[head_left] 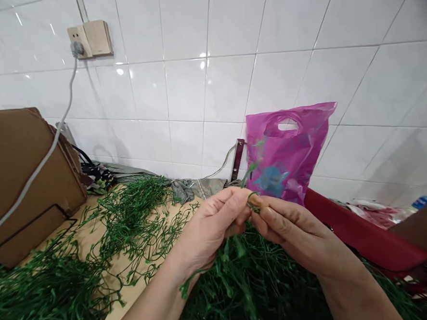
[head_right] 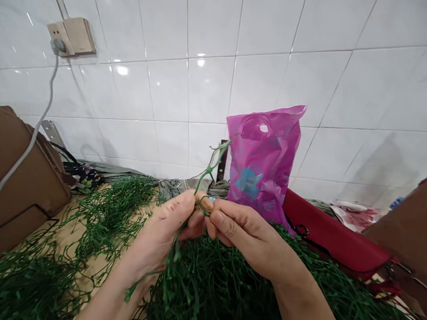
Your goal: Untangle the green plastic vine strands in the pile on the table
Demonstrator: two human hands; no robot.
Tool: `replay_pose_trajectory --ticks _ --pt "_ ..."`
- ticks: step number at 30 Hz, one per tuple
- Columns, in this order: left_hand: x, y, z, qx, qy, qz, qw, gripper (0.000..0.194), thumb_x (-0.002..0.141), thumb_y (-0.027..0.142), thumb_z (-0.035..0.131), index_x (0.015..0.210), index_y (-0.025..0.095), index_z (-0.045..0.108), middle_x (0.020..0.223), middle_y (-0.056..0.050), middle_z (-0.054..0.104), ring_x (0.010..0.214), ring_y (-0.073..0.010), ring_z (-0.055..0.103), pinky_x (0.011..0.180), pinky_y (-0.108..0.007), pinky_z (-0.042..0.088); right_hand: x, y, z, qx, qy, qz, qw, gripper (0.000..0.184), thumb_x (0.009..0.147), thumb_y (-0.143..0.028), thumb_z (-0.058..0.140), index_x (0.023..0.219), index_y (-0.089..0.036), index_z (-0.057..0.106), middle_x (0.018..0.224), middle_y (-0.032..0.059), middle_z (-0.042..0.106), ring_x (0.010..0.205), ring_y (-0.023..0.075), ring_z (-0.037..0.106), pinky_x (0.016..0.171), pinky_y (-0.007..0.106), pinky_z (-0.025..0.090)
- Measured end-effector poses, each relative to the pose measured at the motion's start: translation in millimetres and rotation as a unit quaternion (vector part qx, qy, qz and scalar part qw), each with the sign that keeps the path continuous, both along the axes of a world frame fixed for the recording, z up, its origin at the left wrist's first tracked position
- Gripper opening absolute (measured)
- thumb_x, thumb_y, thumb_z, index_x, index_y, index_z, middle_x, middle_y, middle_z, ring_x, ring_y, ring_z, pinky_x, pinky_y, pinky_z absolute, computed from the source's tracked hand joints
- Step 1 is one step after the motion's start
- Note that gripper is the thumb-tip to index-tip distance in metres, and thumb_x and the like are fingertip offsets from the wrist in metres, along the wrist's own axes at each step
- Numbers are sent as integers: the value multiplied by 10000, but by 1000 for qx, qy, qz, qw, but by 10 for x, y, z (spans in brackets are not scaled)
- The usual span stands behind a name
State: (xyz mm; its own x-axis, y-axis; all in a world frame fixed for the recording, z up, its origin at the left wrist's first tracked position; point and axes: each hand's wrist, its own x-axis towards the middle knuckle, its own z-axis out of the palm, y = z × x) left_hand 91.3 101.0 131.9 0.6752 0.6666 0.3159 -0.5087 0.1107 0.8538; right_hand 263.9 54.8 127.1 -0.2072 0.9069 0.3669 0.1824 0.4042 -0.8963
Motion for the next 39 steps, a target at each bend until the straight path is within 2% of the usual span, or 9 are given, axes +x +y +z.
replay_pose_trajectory --ticks 4,11,15,17,20,25,28,32,39 --pt "-40 68 22 13 20 14 1000 293 860 416 750 781 142 685 643 25 561 625 -74 510 634 -172 404 -138 -40 134 16 -96 -11 995 401 1024 -464 480 730 -202 557 630 -43 378 545 102 327 491 240 302" --pt "85 1 19 -273 -126 72 951 236 823 328 800 804 138 661 548 86 414 470 -28 397 508 -133 365 -537 9 -16 183 -82 -161 966 278 1033 -276 451 787 -222 571 710 -15 556 637 123 506 606 233 416" --pt "-32 50 210 -329 -305 78 890 295 1036 231 503 771 137 592 551 90 408 378 10 330 463 -115 341 -654 -109 -22 187 -95 -71 975 374 1048 -378 423 751 -233 597 621 -15 547 553 130 500 539 243 419" --pt "-157 108 301 -296 -348 98 884 384 1079 224 371 780 129 592 585 79 435 381 16 331 472 -119 350 -696 -170 27 172 -165 14 971 429 1049 -398 414 706 -228 609 618 -3 576 605 140 549 596 243 463" --pt "-332 178 350 -200 -252 126 938 385 1066 231 390 809 117 654 646 48 470 430 -11 347 487 -154 370 -629 -230 94 134 -289 73 945 398 1043 -329 438 717 -218 638 666 0 656 654 135 607 655 233 499" --pt "-414 237 231 -75 -23 174 982 290 964 163 487 983 143 776 792 -19 581 649 -96 470 610 -203 417 -183 -341 115 136 -396 -25 908 190 929 -421 628 856 -285 737 872 28 780 794 209 722 728 274 572" --pt "-385 261 136 9 50 156 987 294 957 184 513 1069 186 785 1016 -49 688 825 -142 532 724 -243 423 -79 -361 146 112 -380 -171 902 221 911 -493 629 974 -315 745 941 18 787 810 220 735 720 290 592" --pt "-333 272 42 48 72 78 993 287 967 286 577 1179 226 759 1350 -58 645 1204 -237 540 991 -336 393 -292 -269 215 93 -266 -301 911 264 924 -505 590 1021 -298 721 900 7 770 776 194 716 733 280 596" --pt "-190 201 -34 32 50 22 998 283 959 296 596 1172 236 773 1308 -65 678 1328 -240 495 1143 -350 314 -499 -36 112 57 -150 -226 961 314 964 -443 511 1109 -228 689 1084 61 737 1010 213 677 882 311 552"
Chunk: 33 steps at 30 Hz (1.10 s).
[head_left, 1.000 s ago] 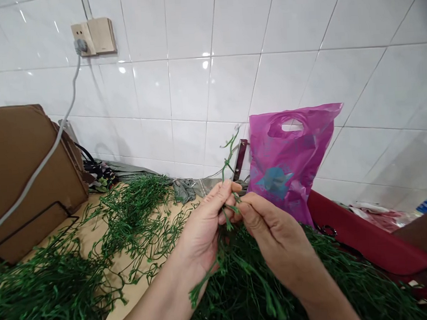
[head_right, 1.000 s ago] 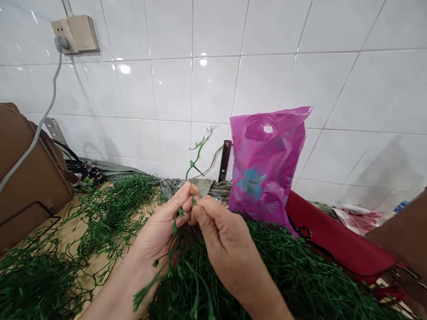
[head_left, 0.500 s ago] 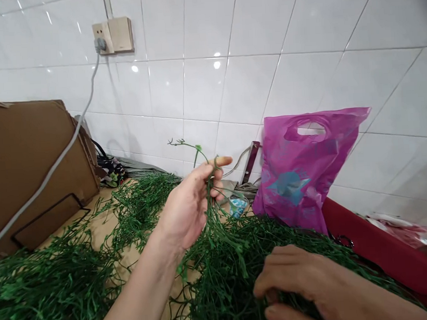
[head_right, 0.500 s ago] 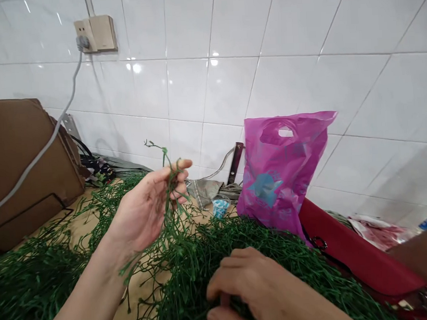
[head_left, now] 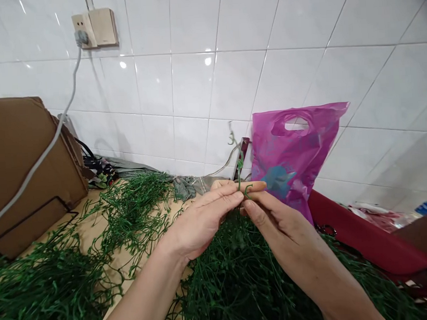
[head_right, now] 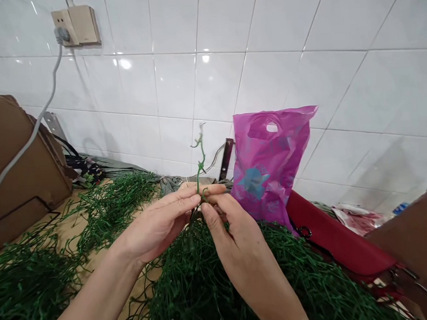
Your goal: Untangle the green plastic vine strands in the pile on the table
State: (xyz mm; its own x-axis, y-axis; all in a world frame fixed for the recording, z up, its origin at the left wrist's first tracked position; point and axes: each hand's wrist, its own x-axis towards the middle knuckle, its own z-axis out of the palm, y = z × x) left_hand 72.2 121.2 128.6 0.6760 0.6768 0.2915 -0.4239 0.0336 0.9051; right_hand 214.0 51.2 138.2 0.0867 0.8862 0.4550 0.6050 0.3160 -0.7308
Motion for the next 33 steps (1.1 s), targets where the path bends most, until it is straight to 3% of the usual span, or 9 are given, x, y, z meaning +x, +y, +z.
replay_pose_trajectory --ticks 5,9,13,20,28,33 --pt "-6 -12 38 -4 30 30 999 258 957 308 605 1133 253 786 1249 -61 673 1124 -204 562 874 -261 441 60 97 -93 -2 24 -16 1000 154 885 -322 605 918 -216 710 856 29 722 789 193 653 756 317 538" --pt "-18 44 16 -39 30 53 997 244 951 372 608 1090 259 774 1024 -51 676 863 -167 554 683 -235 414 104 100 -65 -23 52 -13 998 165 878 -356 631 912 -210 701 737 3 690 691 168 618 672 286 498" --pt "-23 105 -26 -29 36 72 996 232 947 371 605 1036 230 765 806 -12 589 753 -146 503 685 -237 390 192 73 -31 -26 31 -19 999 200 890 -377 595 845 -205 687 705 -4 638 657 152 567 624 269 456" --pt "-45 135 5 59 68 77 993 180 915 306 643 947 180 767 790 -3 590 752 -132 504 737 -244 382 305 54 -18 -35 -4 -61 998 233 893 -423 572 876 -223 691 698 -11 601 632 156 507 572 278 405" --pt "-13 121 55 82 84 137 984 48 845 185 695 850 166 739 734 9 627 701 -126 519 699 -248 398 311 24 23 -73 -14 -21 997 288 892 -479 577 830 -221 691 744 22 691 685 189 592 598 295 462" --pt "-28 147 15 117 78 121 983 75 862 183 682 869 180 757 791 -11 678 761 -136 571 733 -253 420 326 27 46 -27 -16 -30 999 247 869 -448 628 886 -224 732 801 36 745 750 210 657 677 313 527"
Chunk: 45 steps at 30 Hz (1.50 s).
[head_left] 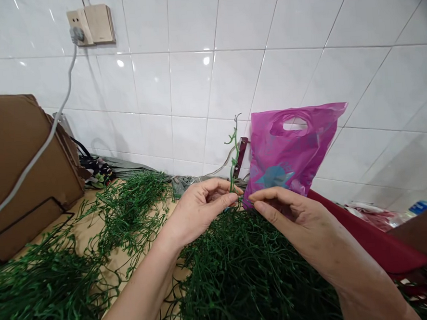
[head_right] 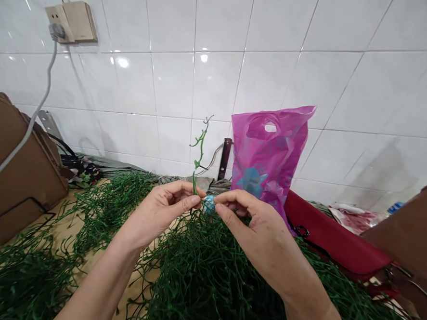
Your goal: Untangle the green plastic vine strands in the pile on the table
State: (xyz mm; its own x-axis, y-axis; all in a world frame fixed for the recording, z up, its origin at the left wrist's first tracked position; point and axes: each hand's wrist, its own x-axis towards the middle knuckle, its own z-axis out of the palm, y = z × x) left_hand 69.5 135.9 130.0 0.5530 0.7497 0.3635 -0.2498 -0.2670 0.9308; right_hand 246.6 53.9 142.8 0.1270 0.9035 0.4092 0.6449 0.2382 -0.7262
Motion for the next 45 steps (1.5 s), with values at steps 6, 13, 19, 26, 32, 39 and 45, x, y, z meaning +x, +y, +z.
replay_pose_trajectory --ticks 6,13,19,26,32,39,45 --pt "45 -30 -29 0 25 10 1000 56 841 199 706 880 169 733 769 -10 678 707 -122 566 673 -242 403 -18 59 -54 -11 34 27 999 223 867 -393 640 948 -210 736 893 49 772 836 219 690 775 339 532" --pt "31 -24 -6 -33 -5 -8 999 96 811 257 761 842 173 727 717 12 642 650 -109 519 620 -239 362 -95 89 -77 -6 134 72 988 141 814 -349 679 771 -214 669 693 -16 618 661 141 554 617 253 460" --pt "37 -12 -3 -108 -98 -94 985 84 786 214 798 811 172 729 729 8 695 721 -119 629 743 -256 468 -180 112 -103 -53 315 115 941 341 685 -501 835 801 -215 690 738 1 661 746 165 595 714 285 500" --pt "61 -36 -44 -188 -139 -119 965 201 754 282 851 809 141 718 763 6 675 643 -68 596 655 -194 451 -221 111 -107 -56 322 150 933 228 788 -420 752 782 -217 649 747 12 688 779 176 639 779 311 515" --pt "129 -62 -90 -257 -150 -179 938 329 676 354 909 777 139 681 639 21 611 530 -58 522 540 -183 414 -254 104 -124 -13 375 187 908 83 726 -181 596 685 -234 547 667 -16 663 640 157 652 645 283 515" --pt "142 -94 -90 -214 -138 -236 938 294 748 357 861 797 126 686 551 12 588 588 -109 600 549 -185 443 -129 92 -95 -19 366 267 891 91 661 -130 576 674 -220 585 602 -16 609 577 175 643 548 286 500" --pt "118 -54 -83 -219 -187 -219 932 310 742 383 867 777 122 704 573 24 600 528 -64 565 583 -176 473 -121 174 -155 7 409 259 875 91 632 -143 532 593 -223 515 632 11 622 672 196 644 648 317 529"
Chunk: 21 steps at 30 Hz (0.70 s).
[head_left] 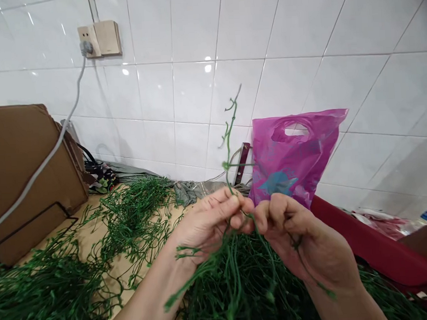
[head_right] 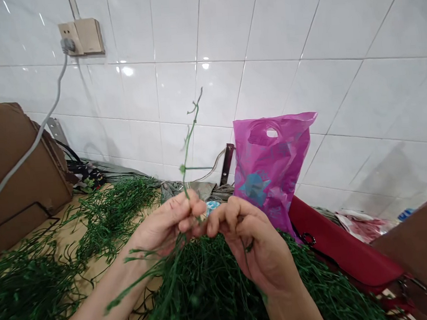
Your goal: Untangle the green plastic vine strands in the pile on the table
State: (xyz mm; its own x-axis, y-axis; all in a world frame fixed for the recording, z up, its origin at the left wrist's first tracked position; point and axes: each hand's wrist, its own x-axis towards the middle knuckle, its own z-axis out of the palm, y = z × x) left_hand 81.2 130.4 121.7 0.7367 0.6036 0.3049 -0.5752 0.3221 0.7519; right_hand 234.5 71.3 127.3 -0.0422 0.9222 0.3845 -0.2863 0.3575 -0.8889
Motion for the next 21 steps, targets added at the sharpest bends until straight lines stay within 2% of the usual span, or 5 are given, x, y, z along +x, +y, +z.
replay_pose_trajectory --ticks 5,8,11,16,21 --pt "-33 76 32 -22 28 130 991 318 666 339 917 725 139 678 803 -3 710 623 -55 572 637 -185 446 94 -48 50 -6 -198 -59 978 132 744 -184 520 623 -230 492 738 16 650 799 204 630 753 323 511" --pt "-61 114 29 38 59 190 979 257 689 303 896 715 151 691 841 12 702 708 -62 554 705 -191 416 247 -196 115 -42 -483 -39 874 123 837 -237 547 750 -234 632 811 19 712 753 199 634 696 305 493" --pt "-78 133 21 75 74 234 966 177 733 275 854 729 171 711 739 46 625 699 -69 506 706 -202 385 320 -295 158 -34 -558 -123 820 198 899 -390 563 857 -252 698 870 22 742 764 205 659 716 310 501" --pt "-54 103 23 142 90 254 952 120 762 226 804 725 184 698 778 30 615 765 -106 524 750 -247 393 95 -211 136 -34 -447 -288 846 330 916 -538 538 1003 -247 668 826 12 709 698 191 628 631 300 481" --pt "-35 58 31 188 116 256 941 104 775 219 783 742 177 694 930 -6 653 889 -140 572 793 -277 409 -180 -128 78 -14 -358 -219 908 232 943 -429 515 947 -220 616 877 16 671 829 178 627 732 282 490"
